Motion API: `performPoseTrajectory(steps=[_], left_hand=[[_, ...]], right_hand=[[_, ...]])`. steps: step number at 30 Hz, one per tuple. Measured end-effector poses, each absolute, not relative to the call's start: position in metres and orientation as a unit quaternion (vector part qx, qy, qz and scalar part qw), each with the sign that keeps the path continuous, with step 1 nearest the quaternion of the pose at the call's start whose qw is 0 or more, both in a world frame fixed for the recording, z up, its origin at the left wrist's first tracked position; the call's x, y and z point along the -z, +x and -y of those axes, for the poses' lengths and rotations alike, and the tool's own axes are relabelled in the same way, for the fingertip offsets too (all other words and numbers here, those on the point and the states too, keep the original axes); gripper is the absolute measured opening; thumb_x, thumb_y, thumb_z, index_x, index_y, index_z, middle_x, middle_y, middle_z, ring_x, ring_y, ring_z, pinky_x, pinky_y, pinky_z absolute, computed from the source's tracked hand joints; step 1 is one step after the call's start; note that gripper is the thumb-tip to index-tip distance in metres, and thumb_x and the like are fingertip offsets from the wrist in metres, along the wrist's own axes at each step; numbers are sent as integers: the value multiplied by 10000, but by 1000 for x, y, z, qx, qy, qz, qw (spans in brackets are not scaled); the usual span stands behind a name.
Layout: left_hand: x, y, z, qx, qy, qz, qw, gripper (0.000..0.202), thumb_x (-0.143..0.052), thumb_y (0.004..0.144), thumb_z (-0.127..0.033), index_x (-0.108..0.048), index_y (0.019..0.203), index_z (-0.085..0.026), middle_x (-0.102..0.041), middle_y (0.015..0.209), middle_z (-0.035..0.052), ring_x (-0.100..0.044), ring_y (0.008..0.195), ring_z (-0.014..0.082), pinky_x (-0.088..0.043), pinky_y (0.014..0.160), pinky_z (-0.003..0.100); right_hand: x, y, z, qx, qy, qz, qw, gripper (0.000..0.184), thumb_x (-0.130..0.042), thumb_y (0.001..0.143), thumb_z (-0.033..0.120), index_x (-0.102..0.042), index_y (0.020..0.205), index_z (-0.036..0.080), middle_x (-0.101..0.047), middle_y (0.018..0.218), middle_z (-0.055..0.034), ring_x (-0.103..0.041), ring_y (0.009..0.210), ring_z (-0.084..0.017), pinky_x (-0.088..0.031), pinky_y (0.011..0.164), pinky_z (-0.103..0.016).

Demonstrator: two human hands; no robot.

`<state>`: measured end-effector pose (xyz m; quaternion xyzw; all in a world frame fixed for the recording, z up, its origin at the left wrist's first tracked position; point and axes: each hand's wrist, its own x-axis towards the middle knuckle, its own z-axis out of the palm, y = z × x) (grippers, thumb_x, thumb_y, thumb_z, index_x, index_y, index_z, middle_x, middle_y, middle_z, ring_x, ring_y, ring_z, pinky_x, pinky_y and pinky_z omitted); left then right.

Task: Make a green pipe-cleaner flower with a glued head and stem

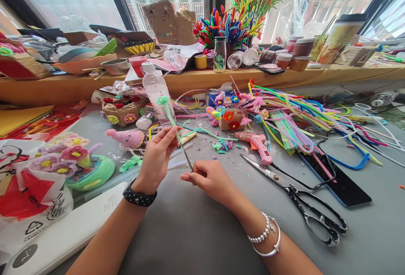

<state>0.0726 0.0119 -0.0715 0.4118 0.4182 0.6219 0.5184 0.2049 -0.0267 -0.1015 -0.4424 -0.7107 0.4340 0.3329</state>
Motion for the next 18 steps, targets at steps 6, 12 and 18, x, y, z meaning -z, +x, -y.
performPoseTrajectory(steps=[6, 12, 18], left_hand=[[70, 73, -11, -621, 401, -414, 531, 167, -613, 654, -294, -656, 751, -165, -484, 592, -39, -391, 531, 30, -348, 522, 127], [71, 73, -11, -607, 415, -409, 540, 159, -607, 660, -291, -653, 752, -170, -510, 623, -38, -394, 541, 28, -351, 543, 129], [71, 74, -11, -591, 425, -409, 550, 150, -608, 653, -288, -652, 738, -172, -559, 691, -24, -400, 548, 39, -357, 568, 161]], right_hand=[[102, 206, 25, -439, -452, 694, 348, 351, -453, 762, 372, -377, 485, 170, -421, 468, 32, -351, 456, -77, -281, 458, -188], [101, 208, 27, -453, -424, 716, 319, 472, -381, 747, 561, -470, 542, 145, -393, 476, 31, -332, 463, -77, -271, 445, -195], [100, 208, 28, -457, -407, 732, 299, 577, -286, 710, 673, -477, 574, 146, -316, 497, 42, -283, 477, -80, -239, 445, -205]])
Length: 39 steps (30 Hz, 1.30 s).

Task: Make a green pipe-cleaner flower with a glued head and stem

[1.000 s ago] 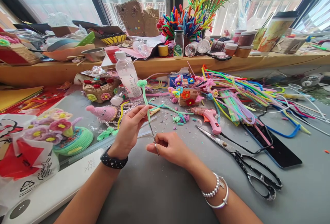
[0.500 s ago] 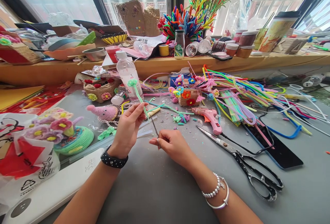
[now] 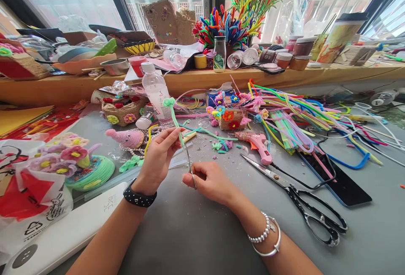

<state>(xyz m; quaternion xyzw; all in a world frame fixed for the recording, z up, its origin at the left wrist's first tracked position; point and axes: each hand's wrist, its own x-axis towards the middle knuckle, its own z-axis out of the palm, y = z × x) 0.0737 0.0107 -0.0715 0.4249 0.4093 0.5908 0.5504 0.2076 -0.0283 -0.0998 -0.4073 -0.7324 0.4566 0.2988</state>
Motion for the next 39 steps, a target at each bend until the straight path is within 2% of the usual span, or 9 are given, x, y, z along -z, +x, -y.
performPoseTrajectory(steps=[16, 21, 33, 39], left_hand=[[71, 74, -10, -571, 445, -423, 546, 124, -605, 658, -289, -653, 715, -190, -542, 674, -31, -400, 577, 44, -345, 593, 157], [70, 74, -9, -572, 443, -425, 545, 136, -609, 651, -294, -653, 717, -183, -555, 687, -20, -408, 574, 53, -352, 591, 170], [73, 73, -11, -587, 433, -416, 543, 138, -613, 645, -283, -655, 725, -179, -567, 700, -22, -405, 574, 47, -355, 592, 163], [71, 74, -10, -586, 432, -424, 539, 143, -614, 639, -290, -656, 717, -179, -574, 688, -21, -415, 578, 50, -356, 591, 169]], right_hand=[[99, 207, 28, -447, -417, 733, 299, 515, -339, 736, 614, -431, 535, 149, -334, 489, 41, -297, 475, -76, -248, 443, -201], [99, 207, 28, -448, -417, 726, 314, 456, -393, 757, 540, -411, 518, 152, -402, 477, 34, -346, 462, -69, -282, 444, -189], [101, 206, 26, -429, -438, 712, 342, 348, -463, 769, 342, -361, 484, 169, -450, 466, 32, -379, 456, -71, -307, 464, -186], [101, 207, 27, -430, -452, 703, 341, 386, -439, 766, 430, -383, 488, 167, -430, 463, 30, -356, 450, -75, -291, 449, -191]])
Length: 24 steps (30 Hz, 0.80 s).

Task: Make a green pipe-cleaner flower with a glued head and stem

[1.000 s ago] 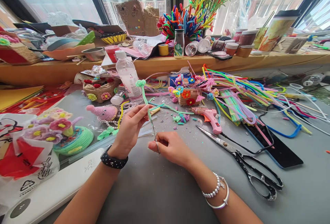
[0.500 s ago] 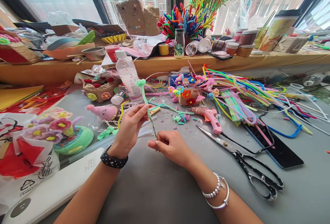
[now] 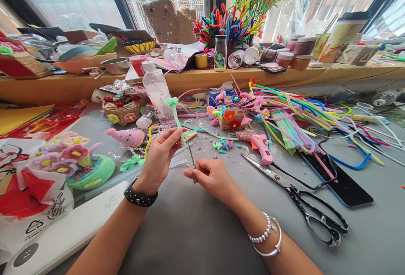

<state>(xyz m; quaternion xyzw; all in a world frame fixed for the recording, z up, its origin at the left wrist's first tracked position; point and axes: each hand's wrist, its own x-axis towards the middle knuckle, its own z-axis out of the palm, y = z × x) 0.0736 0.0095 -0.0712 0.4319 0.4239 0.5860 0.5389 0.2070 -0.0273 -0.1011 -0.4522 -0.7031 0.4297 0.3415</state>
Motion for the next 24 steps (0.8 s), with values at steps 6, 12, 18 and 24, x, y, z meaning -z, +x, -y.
performPoseTrajectory(steps=[6, 12, 18, 24], left_hand=[[71, 73, -10, -583, 433, -429, 537, 141, -611, 637, -294, -659, 713, -185, -575, 671, -24, -416, 560, 49, -354, 580, 175], [72, 75, -10, -573, 440, -427, 544, 133, -608, 651, -288, -652, 722, -184, -565, 710, -23, -415, 579, 48, -351, 589, 167], [72, 75, -10, -572, 440, -425, 546, 133, -609, 649, -290, -651, 720, -187, -560, 698, -25, -408, 567, 49, -351, 589, 172], [71, 74, -11, -584, 426, -427, 544, 143, -612, 646, -295, -651, 724, -182, -570, 712, -19, -406, 574, 49, -353, 584, 165]], right_hand=[[100, 208, 28, -434, -432, 729, 307, 452, -390, 746, 542, -435, 520, 153, -340, 476, 41, -308, 469, -76, -255, 437, -197], [101, 207, 28, -436, -430, 734, 294, 416, -417, 751, 497, -416, 518, 153, -356, 495, 38, -302, 475, -74, -241, 441, -200], [98, 207, 28, -423, -440, 729, 310, 372, -450, 749, 416, -349, 493, 166, -349, 468, 44, -292, 456, -68, -239, 434, -199], [98, 205, 28, -417, -450, 715, 333, 338, -475, 739, 308, -299, 481, 180, -363, 447, 48, -310, 435, -64, -265, 438, -187]])
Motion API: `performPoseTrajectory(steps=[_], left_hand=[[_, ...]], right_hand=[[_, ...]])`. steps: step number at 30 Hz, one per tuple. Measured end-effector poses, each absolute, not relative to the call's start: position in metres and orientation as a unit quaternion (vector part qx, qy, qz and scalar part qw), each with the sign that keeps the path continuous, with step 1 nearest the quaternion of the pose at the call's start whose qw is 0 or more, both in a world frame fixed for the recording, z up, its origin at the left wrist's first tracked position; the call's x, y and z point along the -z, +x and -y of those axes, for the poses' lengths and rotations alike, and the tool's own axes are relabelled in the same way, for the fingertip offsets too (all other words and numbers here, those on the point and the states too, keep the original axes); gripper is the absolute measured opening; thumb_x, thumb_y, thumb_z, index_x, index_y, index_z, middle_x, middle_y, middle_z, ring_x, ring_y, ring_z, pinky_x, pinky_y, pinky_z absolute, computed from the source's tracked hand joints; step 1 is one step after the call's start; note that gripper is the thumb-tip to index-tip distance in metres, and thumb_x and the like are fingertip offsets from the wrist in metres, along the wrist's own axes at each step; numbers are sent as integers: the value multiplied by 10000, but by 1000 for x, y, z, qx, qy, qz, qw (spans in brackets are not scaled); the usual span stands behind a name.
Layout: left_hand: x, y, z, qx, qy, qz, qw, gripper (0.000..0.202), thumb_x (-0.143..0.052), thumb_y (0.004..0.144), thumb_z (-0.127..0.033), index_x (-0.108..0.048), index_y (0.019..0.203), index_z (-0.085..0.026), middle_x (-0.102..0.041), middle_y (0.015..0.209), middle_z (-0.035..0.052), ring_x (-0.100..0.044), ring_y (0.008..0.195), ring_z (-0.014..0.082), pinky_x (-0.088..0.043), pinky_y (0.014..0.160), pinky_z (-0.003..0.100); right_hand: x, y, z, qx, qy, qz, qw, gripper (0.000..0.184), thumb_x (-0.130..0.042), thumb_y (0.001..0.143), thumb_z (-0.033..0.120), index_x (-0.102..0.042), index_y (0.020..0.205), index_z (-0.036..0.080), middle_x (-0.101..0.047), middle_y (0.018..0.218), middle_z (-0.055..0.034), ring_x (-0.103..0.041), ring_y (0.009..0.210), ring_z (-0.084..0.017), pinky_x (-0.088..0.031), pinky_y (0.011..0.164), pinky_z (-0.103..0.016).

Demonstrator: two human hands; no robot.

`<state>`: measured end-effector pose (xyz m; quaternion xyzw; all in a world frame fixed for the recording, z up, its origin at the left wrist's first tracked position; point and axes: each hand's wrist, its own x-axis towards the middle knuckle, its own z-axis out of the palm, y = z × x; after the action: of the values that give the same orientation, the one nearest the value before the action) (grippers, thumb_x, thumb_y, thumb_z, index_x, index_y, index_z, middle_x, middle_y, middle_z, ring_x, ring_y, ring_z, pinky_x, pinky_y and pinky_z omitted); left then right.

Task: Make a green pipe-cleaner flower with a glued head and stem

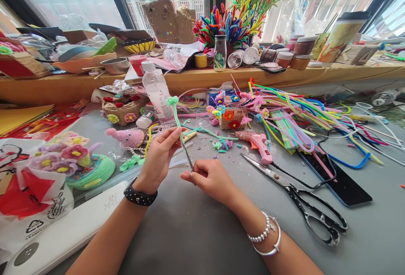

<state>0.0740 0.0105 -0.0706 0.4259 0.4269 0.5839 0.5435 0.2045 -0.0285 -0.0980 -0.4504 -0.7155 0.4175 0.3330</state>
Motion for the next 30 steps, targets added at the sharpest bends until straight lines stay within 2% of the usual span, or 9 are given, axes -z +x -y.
performPoseTrajectory(steps=[6, 11, 16, 22, 25, 30], left_hand=[[69, 73, -11, -591, 431, -428, 531, 149, -601, 662, -286, -645, 735, -165, -563, 703, -13, -387, 568, 48, -348, 573, 152], [70, 72, -11, -586, 434, -426, 536, 144, -602, 665, -289, -647, 736, -172, -552, 697, -14, -384, 570, 49, -347, 572, 151], [72, 73, -10, -564, 449, -419, 552, 141, -599, 670, -290, -649, 743, -180, -545, 701, -18, -400, 591, 50, -347, 587, 156], [74, 72, -10, -532, 479, -407, 568, 147, -589, 680, -295, -653, 753, -185, -568, 764, -3, -440, 672, 71, -350, 624, 170], [73, 72, -11, -542, 471, -408, 563, 144, -595, 674, -298, -656, 749, -191, -577, 765, -7, -431, 647, 66, -350, 610, 169], [72, 71, -11, -560, 451, -410, 561, 141, -600, 667, -299, -662, 733, -191, -574, 730, -15, -415, 617, 54, -349, 590, 152]], right_hand=[[102, 204, 27, -424, -453, 706, 342, 333, -460, 764, 300, -347, 478, 174, -397, 450, 39, -346, 441, -69, -292, 459, -181], [102, 206, 27, -439, -441, 717, 315, 363, -439, 760, 417, -416, 507, 158, -365, 475, 39, -312, 455, -71, -257, 445, -193], [102, 207, 28, -443, -424, 732, 298, 407, -380, 754, 493, -415, 530, 154, -332, 503, 38, -283, 483, -78, -237, 451, -207], [102, 207, 28, -441, -433, 727, 300, 357, -468, 725, 433, -369, 516, 161, -344, 497, 44, -279, 476, -71, -231, 439, -201], [100, 206, 28, -428, -444, 722, 313, 342, -477, 727, 378, -335, 496, 169, -345, 472, 47, -281, 460, -69, -234, 432, -201], [102, 204, 28, -423, -442, 710, 348, 312, -485, 720, 239, -291, 481, 184, -348, 444, 57, -331, 448, -68, -303, 456, -187]])
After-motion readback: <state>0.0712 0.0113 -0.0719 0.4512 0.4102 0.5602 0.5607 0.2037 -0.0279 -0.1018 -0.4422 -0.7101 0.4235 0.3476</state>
